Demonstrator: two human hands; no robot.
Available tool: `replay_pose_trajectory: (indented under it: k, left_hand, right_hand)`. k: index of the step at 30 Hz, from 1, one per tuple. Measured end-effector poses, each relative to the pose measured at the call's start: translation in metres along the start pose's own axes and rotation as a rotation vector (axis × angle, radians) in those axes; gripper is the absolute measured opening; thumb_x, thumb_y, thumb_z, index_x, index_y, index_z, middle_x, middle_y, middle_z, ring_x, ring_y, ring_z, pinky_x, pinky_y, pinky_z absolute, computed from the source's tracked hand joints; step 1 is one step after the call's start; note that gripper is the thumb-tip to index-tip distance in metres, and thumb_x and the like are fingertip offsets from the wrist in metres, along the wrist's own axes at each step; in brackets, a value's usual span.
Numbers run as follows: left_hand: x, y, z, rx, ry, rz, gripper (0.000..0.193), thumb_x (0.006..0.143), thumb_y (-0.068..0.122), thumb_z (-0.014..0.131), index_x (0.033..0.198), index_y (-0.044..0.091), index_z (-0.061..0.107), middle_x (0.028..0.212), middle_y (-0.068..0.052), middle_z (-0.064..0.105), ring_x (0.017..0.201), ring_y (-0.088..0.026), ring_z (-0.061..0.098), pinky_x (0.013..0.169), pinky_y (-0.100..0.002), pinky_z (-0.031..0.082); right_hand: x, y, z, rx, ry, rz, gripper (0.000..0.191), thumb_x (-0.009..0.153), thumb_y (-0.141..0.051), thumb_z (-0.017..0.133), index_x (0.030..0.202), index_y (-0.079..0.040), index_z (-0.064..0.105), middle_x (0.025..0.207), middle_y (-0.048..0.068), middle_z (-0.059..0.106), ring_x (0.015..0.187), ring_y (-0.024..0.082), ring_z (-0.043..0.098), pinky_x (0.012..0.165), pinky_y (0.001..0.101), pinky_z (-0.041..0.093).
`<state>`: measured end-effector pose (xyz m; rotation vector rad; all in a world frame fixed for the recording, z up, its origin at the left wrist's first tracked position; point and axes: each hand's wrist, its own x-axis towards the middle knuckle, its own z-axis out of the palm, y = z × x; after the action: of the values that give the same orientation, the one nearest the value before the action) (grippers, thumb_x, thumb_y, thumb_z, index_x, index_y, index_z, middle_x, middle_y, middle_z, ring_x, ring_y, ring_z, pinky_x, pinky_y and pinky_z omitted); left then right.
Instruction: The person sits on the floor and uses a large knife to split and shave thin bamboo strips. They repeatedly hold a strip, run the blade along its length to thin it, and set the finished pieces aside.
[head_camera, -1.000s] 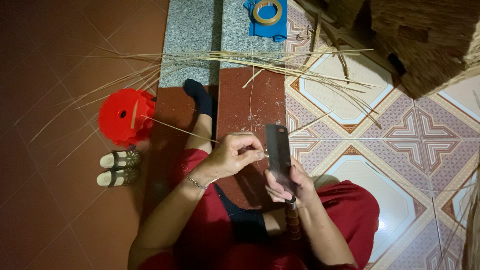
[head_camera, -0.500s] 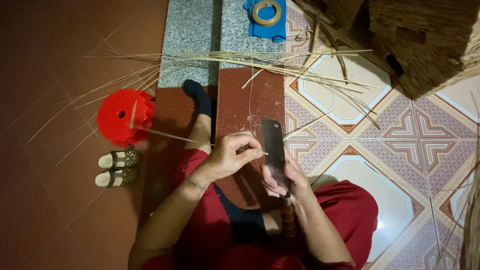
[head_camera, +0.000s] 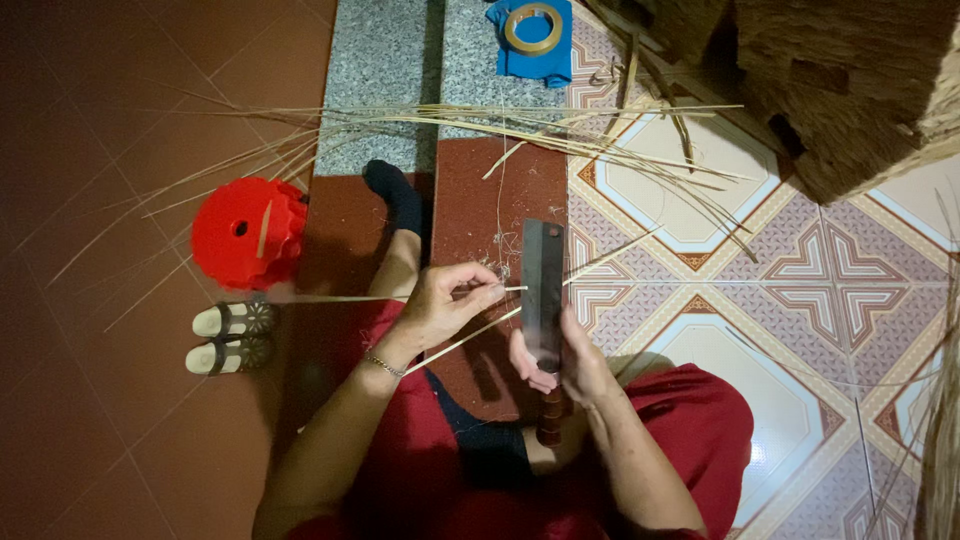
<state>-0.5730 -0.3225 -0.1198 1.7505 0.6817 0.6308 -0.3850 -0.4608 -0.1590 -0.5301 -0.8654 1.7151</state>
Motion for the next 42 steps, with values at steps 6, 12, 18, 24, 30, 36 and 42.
replay_pose_trajectory:
  k: [6, 12, 18, 24, 30, 36, 42]
  left_hand:
    - [-0.004, 0.013, -0.010, 0.050, -0.061, 0.058, 0.010, 0.095, 0.009, 0.073, 0.098, 0.001, 0.075, 0.087, -0.001, 0.072, 0.078, -0.005, 0.063, 0.066, -0.023, 0.050]
    - [-0.004, 0.029, -0.016, 0.110, -0.139, 0.111, 0.008, 0.093, 0.010, 0.074, 0.093, 0.003, 0.075, 0.083, -0.002, 0.073, 0.075, -0.008, 0.067, 0.065, -0.025, 0.052]
    - [-0.003, 0.035, -0.018, 0.207, -0.171, 0.190, 0.009, 0.093, 0.011, 0.073, 0.093, 0.003, 0.075, 0.079, -0.003, 0.070, 0.073, -0.010, 0.067, 0.064, -0.027, 0.051]
    - [-0.003, 0.037, -0.017, 0.182, -0.181, 0.164, 0.009, 0.093, 0.011, 0.073, 0.091, 0.003, 0.075, 0.079, -0.003, 0.071, 0.072, -0.010, 0.067, 0.064, -0.027, 0.051]
    - [-0.008, 0.034, -0.009, 0.057, -0.165, 0.014, 0.009, 0.092, 0.010, 0.075, 0.090, 0.001, 0.075, 0.078, -0.002, 0.072, 0.070, -0.005, 0.062, 0.060, -0.024, 0.050]
    - [-0.010, 0.022, -0.004, -0.019, -0.151, 0.059, 0.011, 0.094, 0.010, 0.076, 0.091, -0.001, 0.074, 0.079, -0.001, 0.072, 0.073, -0.004, 0.062, 0.063, -0.023, 0.051]
    - [-0.010, 0.017, -0.002, 0.108, -0.092, 0.026, 0.011, 0.092, 0.011, 0.077, 0.095, 0.001, 0.075, 0.077, -0.003, 0.072, 0.071, -0.004, 0.063, 0.061, -0.023, 0.051]
  right_hand:
    - [-0.006, -0.011, 0.006, 0.070, 0.007, 0.081, 0.067, 0.100, -0.066, 0.041, 0.125, -0.004, 0.045, 0.069, 0.007, 0.051, 0.046, 0.013, 0.042, 0.042, 0.0277, 0.040]
    - [-0.010, -0.013, 0.012, 0.251, -0.093, 0.095, 0.070, 0.103, -0.064, 0.046, 0.137, -0.002, 0.042, 0.070, 0.007, 0.050, 0.045, 0.010, 0.040, 0.039, 0.0248, 0.036]
    - [-0.013, -0.005, 0.011, 0.278, -0.094, 0.056, 0.071, 0.106, -0.062, 0.050, 0.143, -0.002, 0.042, 0.069, 0.005, 0.047, 0.046, 0.011, 0.041, 0.040, 0.0247, 0.035]
    - [-0.012, -0.003, 0.011, 0.344, -0.082, 0.088, 0.071, 0.101, -0.059, 0.054, 0.153, -0.013, 0.035, 0.070, 0.005, 0.045, 0.046, 0.010, 0.040, 0.038, 0.0240, 0.033]
    - [-0.009, -0.008, 0.017, 0.392, -0.067, 0.107, 0.070, 0.102, -0.057, 0.056, 0.155, -0.018, 0.032, 0.070, 0.006, 0.045, 0.044, 0.010, 0.039, 0.037, 0.0230, 0.032]
    - [-0.001, -0.015, 0.028, 0.319, -0.034, 0.034, 0.073, 0.100, -0.053, 0.061, 0.156, -0.020, 0.026, 0.070, 0.011, 0.050, 0.040, 0.011, 0.039, 0.034, 0.0238, 0.031]
    - [-0.002, -0.015, 0.028, 0.271, 0.089, 0.023, 0.074, 0.097, -0.055, 0.059, 0.152, -0.016, 0.028, 0.079, 0.016, 0.058, 0.038, 0.011, 0.039, 0.031, 0.0232, 0.031]
